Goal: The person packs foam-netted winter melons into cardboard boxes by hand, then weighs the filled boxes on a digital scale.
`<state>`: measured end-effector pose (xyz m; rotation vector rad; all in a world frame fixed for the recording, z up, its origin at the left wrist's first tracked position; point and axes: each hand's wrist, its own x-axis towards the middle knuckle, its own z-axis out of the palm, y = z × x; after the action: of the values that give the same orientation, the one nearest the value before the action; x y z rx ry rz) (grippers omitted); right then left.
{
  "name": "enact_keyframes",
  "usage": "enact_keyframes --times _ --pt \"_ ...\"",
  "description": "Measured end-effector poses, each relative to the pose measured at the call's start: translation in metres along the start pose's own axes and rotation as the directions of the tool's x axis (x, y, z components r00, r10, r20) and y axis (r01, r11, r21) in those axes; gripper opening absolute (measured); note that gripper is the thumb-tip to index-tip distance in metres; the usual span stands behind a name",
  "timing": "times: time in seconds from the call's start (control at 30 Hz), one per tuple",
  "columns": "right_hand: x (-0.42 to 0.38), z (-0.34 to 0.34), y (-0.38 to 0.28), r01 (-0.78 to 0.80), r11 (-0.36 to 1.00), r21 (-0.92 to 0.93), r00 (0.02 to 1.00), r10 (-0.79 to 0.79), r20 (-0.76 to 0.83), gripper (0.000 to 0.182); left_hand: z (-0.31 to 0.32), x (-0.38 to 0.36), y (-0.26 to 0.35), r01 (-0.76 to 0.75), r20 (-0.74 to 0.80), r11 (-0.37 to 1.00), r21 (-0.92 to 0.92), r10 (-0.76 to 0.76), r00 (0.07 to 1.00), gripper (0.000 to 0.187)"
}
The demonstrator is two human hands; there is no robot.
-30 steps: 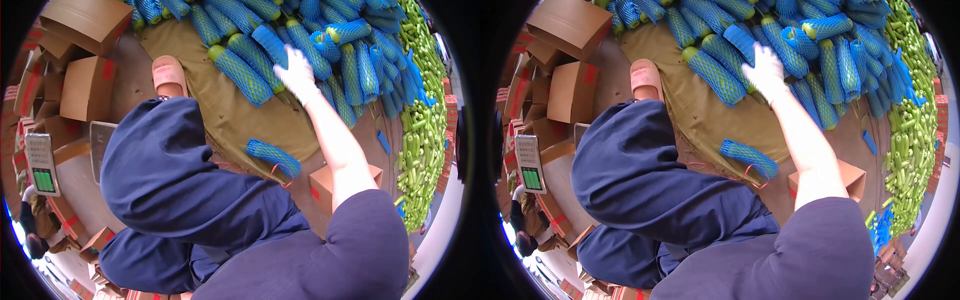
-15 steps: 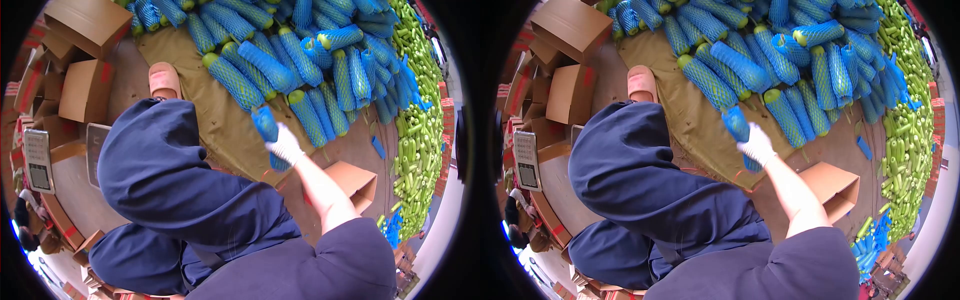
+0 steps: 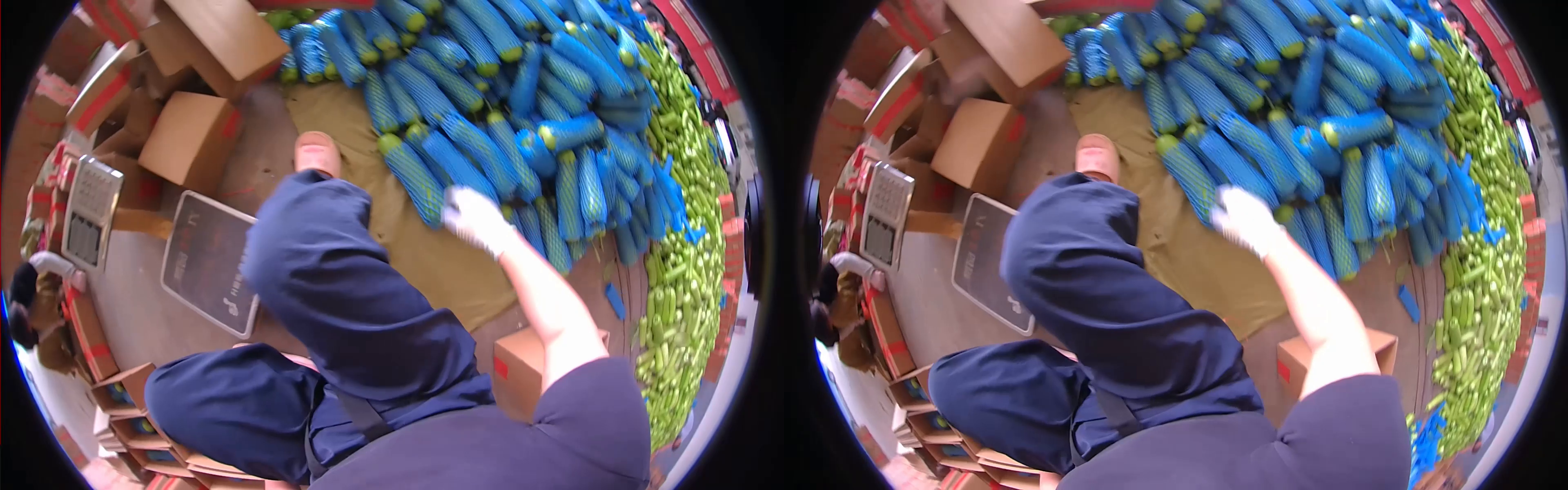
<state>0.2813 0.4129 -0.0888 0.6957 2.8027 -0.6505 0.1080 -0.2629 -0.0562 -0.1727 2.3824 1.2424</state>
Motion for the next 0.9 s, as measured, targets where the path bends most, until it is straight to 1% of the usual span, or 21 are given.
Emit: enact_keyframes --times 0.03,0.07,0.1,0.13,0.17,0.2,0.23,0.27,0.33,0.4,0.47,0.57,0.67,0.73,0.77,0.83,0.9 --pt "-0.022 0.033 0.001 0.072 0.997 0.032 0.993 -0.075 0.089 0.032 -0.007 -0.004 -0.006 -0.01 -0.049 0.999 -0.035 0.008 0.999 0.054" --pt "-0.048 0.063 0.007 0.097 0.994 0.041 0.961 -0.104 0.255 0.045 -0.015 -0.009 -0.012 -0.024 -0.109 0.997 -0.074 0.016 0.994 0.054" --pt "-0.069 0.068 -0.009 -0.013 1.0 0.027 0.861 -0.002 0.509 0.05 -0.024 -0.016 -0.02 -0.039 -0.176 0.993 -0.114 0.019 0.984 0.054" --pt "-0.095 0.144 0.046 -0.013 0.967 0.253 0.82 -0.135 0.557 0.054 -0.033 -0.025 -0.028 -0.05 -0.241 0.987 -0.151 0.012 0.97 0.054" --pt "-0.13 0.124 0.02 -0.226 0.746 0.627 0.82 -0.201 0.535 0.052 -0.042 -0.034 -0.039 -0.06 -0.303 0.98 -0.187 0.001 0.953 0.054" --pt "-0.145 0.147 0.001 -0.396 0.512 0.762 0.889 0.006 0.458 0.039 -0.05 -0.04 -0.048 -0.07 -0.355 0.973 -0.222 -0.014 0.935 0.054" --pt "-0.119 0.152 0.005 -0.366 0.545 0.754 0.891 -0.031 0.454 0.039 -0.055 -0.043 -0.056 -0.081 -0.399 0.963 -0.256 -0.029 0.916 0.054" --pt "-0.095 0.144 -0.004 -0.339 0.614 0.713 0.9 -0.009 0.435 0.038 -0.058 -0.041 -0.065 -0.092 -0.437 0.953 -0.288 -0.045 0.899 0.054" --pt "-0.043 0.103 -0.064 -0.304 0.735 0.606 0.917 0.052 0.396 0.036 -0.059 -0.034 -0.084 -0.098 -0.486 0.932 -0.349 -0.09 0.87 0.054" --pt "-0.007 0.056 -0.144 -0.298 0.83 0.471 0.925 0.129 0.357 0.034 -0.054 -0.024 -0.107 -0.077 -0.505 0.911 -0.405 -0.153 0.849 0.054" --pt "0.024 0.014 -0.231 -0.313 0.895 0.318 0.925 0.212 0.314 0.033 -0.046 -0.009 -0.131 -0.035 -0.504 0.891 -0.453 -0.224 0.834 0.054" --pt "0.074 -0.023 -0.366 -0.377 0.924 0.067 0.903 0.35 0.25 0.031 -0.04 0.012 -0.165 0.073 -0.464 0.865 -0.497 -0.336 0.819 0.054" --pt "0.131 -0.027 -0.467 -0.455 0.873 -0.176 0.867 0.48 0.136 0.03 -0.039 0.048 -0.193 0.176 -0.394 0.837 -0.517 -0.416 0.82 0.054" --pt "0.157 -0.021 -0.493 -0.496 0.796 -0.347 0.841 0.54 0.036 0.029 -0.03 0.059 -0.206 0.249 -0.331 0.806 -0.537 -0.473 0.816 0.054" --pt "0.153 -0.017 -0.487 -0.502 0.751 -0.429 0.835 0.551 -0.014 0.029 -0.025 0.055 -0.207 0.283 -0.305 0.786 -0.55 -0.505 0.807 0.054" --pt "0.085 -0.026 -0.437 -0.508 0.665 -0.547 0.834 0.538 -0.121 0.029 -0.027 0.052 -0.2 0.31 -0.283 0.762 -0.569 -0.536 0.795 0.054" --pt "0.054 -0.038 -0.395 -0.328 0.803 -0.497 0.925 0.38 0.004 0.027 -0.032 0.057 -0.189 0.302 -0.28 0.751 -0.587 -0.539 0.794 0.054"
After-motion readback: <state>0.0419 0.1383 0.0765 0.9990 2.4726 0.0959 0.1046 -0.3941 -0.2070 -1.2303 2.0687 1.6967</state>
